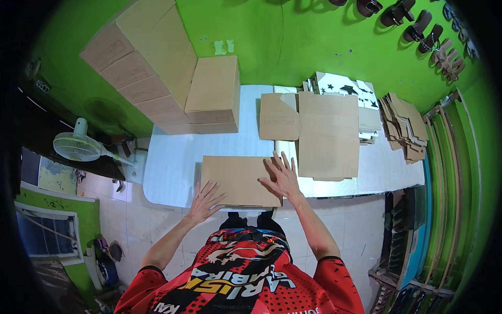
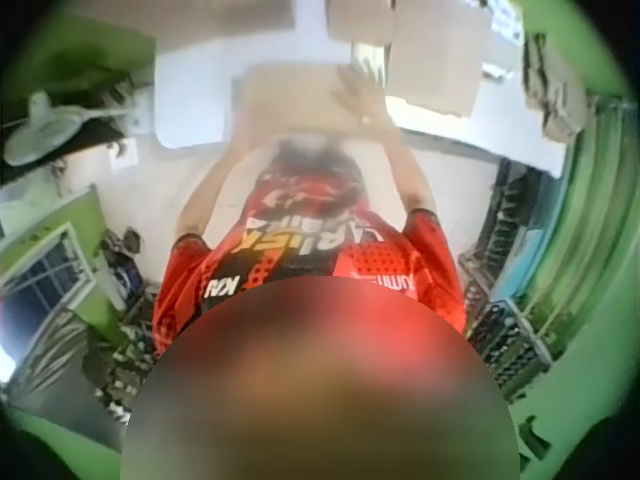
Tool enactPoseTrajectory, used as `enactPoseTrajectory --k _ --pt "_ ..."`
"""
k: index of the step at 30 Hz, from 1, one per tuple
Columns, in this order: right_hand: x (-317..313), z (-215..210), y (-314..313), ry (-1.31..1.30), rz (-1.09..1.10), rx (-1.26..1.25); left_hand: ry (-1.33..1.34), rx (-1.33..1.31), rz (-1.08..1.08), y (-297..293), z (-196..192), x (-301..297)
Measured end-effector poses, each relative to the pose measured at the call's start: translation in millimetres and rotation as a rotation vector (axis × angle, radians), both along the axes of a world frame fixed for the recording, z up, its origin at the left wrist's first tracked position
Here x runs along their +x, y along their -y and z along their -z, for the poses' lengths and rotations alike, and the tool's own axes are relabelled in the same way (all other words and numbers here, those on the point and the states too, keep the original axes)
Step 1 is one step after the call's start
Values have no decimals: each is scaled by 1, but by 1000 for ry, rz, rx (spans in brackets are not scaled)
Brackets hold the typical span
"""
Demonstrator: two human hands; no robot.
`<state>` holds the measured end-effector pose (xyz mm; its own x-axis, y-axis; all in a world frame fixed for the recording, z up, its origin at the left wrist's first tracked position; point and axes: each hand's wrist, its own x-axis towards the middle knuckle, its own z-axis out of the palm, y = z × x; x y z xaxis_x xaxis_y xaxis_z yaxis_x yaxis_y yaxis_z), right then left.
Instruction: Fold cardboard sheets into shoe boxes.
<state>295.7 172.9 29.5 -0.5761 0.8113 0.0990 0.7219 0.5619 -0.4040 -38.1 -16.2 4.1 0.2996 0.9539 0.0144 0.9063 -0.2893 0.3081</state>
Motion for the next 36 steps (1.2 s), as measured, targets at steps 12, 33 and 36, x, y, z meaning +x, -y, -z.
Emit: enactPoseTrajectory --k 12,33,36 --pt "53 -18 75 -36 -23 -223 96 20 -308 -21 2 -18" --pt "14 2 179 -360 283 299 372 -123 16 -22 -75 30" --pt "-29 -30 125 -435 284 396 397 71 11 -69 -106 -5"
